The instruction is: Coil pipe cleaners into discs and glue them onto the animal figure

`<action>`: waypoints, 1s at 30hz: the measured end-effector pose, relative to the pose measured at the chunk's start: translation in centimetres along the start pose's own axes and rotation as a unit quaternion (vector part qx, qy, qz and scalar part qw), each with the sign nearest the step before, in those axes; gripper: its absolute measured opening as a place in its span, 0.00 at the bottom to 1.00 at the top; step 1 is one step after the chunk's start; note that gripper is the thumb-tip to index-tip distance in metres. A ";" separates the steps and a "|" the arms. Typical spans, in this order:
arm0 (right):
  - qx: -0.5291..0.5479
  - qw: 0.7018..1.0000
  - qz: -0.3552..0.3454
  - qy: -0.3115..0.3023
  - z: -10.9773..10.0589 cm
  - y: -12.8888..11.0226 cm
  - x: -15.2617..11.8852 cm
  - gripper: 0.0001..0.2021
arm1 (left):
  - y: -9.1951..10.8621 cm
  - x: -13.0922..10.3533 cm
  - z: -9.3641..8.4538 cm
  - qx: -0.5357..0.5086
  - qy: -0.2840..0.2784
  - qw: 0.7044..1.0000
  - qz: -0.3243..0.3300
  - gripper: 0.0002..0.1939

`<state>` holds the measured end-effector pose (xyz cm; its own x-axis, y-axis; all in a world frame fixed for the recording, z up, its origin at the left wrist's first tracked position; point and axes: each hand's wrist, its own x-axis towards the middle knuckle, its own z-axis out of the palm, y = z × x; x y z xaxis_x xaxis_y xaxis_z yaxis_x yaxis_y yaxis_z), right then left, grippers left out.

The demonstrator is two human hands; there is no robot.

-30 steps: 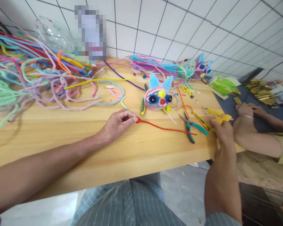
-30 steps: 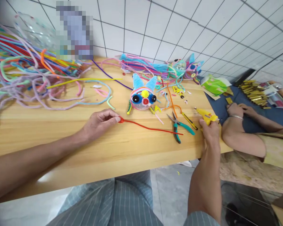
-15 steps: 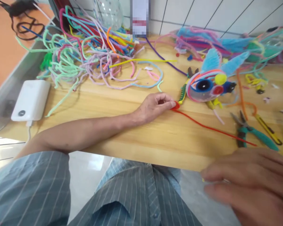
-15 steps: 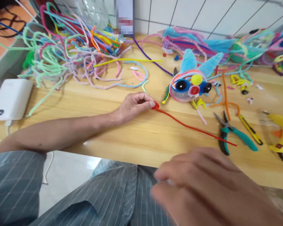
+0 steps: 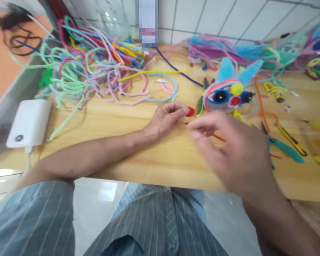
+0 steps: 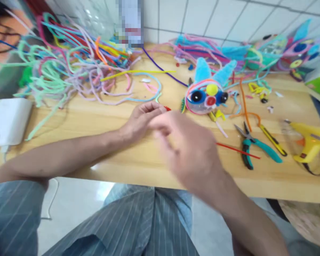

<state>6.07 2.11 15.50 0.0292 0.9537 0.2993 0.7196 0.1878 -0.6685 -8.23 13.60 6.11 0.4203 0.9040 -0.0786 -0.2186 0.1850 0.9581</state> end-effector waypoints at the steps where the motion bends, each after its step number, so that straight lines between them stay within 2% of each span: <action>1: 0.001 0.999 -0.003 0.039 0.4 1.4 0.8 0.02 | 0.1 0.0 0.1 -0.008 0.002 1.000 0.001 0.15; 3: 0.031 0.994 0.040 0.096 1.8 4.0 2.0 0.03 | 0.3 0.2 0.2 -0.015 0.013 1.000 0.006 0.14; 6: 0.098 0.988 0.057 0.107 4.1 6.8 2.6 0.06 | 0.3 0.3 0.2 -0.024 0.028 0.999 0.004 0.13; 8: 0.124 0.984 0.060 0.113 5.0 7.6 2.6 0.06 | 0.3 0.3 0.1 -0.031 0.030 0.999 -0.002 0.14; 15: 0.159 0.977 0.055 0.128 6.2 7.2 2.8 0.06 | 0.5 -0.2 0.2 -0.039 0.008 0.999 -0.027 0.14; 23: 0.254 0.951 0.109 0.137 6.3 7.0 3.0 0.06 | 0.2 -0.5 0.4 -0.043 0.006 0.999 -0.033 0.16; 30: 0.267 0.947 0.112 0.142 6.2 6.9 3.0 0.06 | 0.3 -0.7 0.3 -0.035 -0.009 0.999 -0.024 0.18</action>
<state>6.78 7.74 7.54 0.3792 0.8966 0.2288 0.2217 0.1520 -0.9632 -8.35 12.96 6.55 0.4469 0.8866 -0.1192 -0.2592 0.2559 0.9313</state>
